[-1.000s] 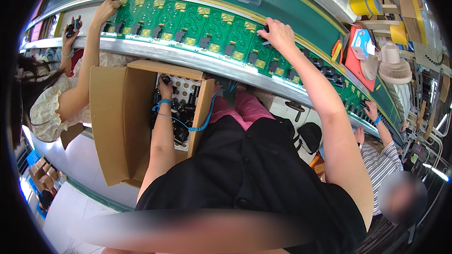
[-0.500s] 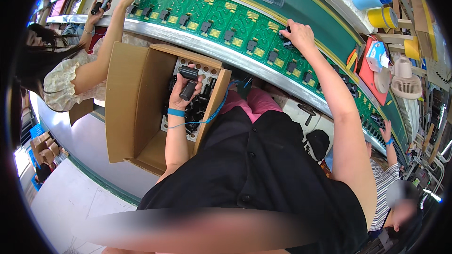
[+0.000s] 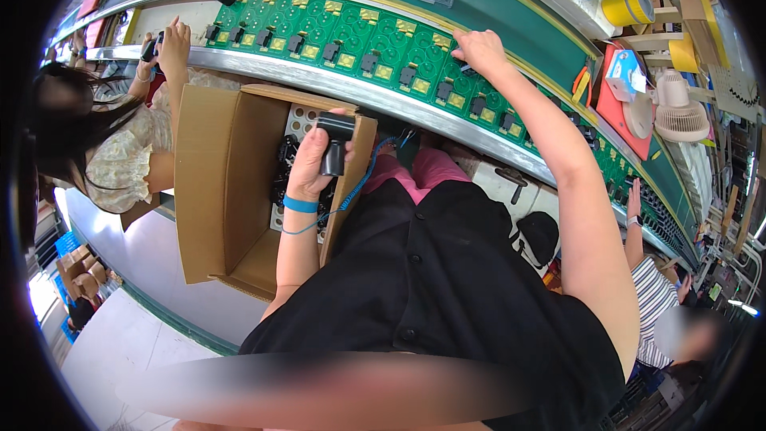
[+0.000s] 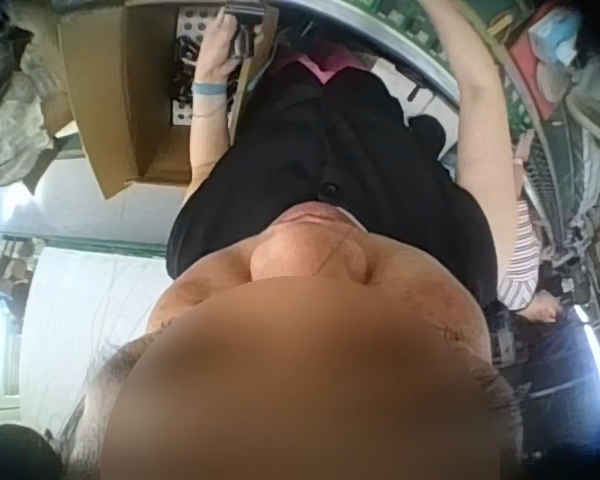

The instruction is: Assemble electronic components onto a printed circuit board on a production line.

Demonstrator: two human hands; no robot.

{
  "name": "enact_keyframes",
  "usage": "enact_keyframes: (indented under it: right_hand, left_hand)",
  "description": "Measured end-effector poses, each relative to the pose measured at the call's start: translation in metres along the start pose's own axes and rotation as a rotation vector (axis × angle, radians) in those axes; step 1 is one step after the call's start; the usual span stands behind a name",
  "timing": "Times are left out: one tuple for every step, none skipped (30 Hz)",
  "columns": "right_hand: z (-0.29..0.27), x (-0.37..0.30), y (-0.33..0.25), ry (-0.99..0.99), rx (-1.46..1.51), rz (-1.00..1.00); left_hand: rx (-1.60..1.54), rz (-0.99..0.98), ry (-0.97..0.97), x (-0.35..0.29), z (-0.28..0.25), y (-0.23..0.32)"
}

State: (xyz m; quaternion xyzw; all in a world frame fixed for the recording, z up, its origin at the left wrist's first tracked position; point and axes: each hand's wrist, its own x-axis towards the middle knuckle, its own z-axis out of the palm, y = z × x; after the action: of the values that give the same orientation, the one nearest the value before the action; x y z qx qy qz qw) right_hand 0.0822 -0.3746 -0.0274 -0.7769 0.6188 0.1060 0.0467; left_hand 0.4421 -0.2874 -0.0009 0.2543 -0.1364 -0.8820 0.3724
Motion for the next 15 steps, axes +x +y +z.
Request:
enact_keyframes:
  right_hand:
    - [0.000, 0.001, -0.002, -0.006, -0.007, 0.024]
    - [-0.001, 0.002, -0.003, -0.011, -0.015, 0.047]
    - [0.000, 0.002, -0.003, -0.011, -0.013, 0.047]
    - [0.004, 0.002, -0.004, 0.006, -0.025, 0.056]
    - [0.006, 0.001, -0.006, 0.021, -0.035, 0.067]
    - [0.007, 0.001, -0.006, 0.019, -0.033, 0.068]
    - [0.008, 0.001, -0.006, 0.026, -0.042, 0.059]
    - [0.008, 0.000, -0.007, 0.032, -0.051, 0.050]
    - [0.007, 0.000, -0.007, 0.030, -0.049, 0.053]
    - [0.007, -0.001, -0.008, 0.034, -0.044, 0.062]
    - [0.006, -0.002, -0.009, 0.037, -0.040, 0.072]
    - [0.006, -0.004, -0.012, 0.035, -0.038, 0.075]
    - [0.008, -0.006, -0.016, 0.044, -0.038, 0.110]
    - [0.008, -0.007, -0.018, 0.055, -0.038, 0.145]
    - [0.007, -0.008, -0.019, 0.056, -0.037, 0.146]
  left_hand:
    - [0.045, -0.015, -0.009, 0.002, 0.008, 0.000]
    - [0.067, -0.024, 0.014, 0.005, 0.015, -0.001]
    - [0.067, -0.024, 0.015, 0.009, 0.019, -0.003]
    - [0.114, -0.018, -0.004, 0.013, 0.022, -0.005]
    - [0.159, -0.014, -0.022, 0.015, 0.027, -0.007]
    - [0.153, -0.011, 0.020, 0.018, 0.035, -0.008]
    - [0.153, -0.014, 0.021, 0.020, 0.038, -0.010]
    - [0.101, -0.041, 0.019, 0.023, 0.041, -0.011]
    - [0.049, -0.069, 0.016, 0.025, 0.043, -0.012]
    - [0.029, -0.084, 0.012, 0.026, 0.045, -0.013]
    - [0.029, -0.088, 0.012, 0.027, 0.049, -0.014]
    - [0.012, -0.091, 0.028, 0.028, 0.053, -0.014]
    - [-0.005, -0.094, 0.044, 0.029, 0.056, -0.014]
    - [-0.004, -0.095, 0.043, 0.030, 0.057, -0.015]
    - [-0.010, -0.098, 0.046, 0.031, 0.057, -0.017]
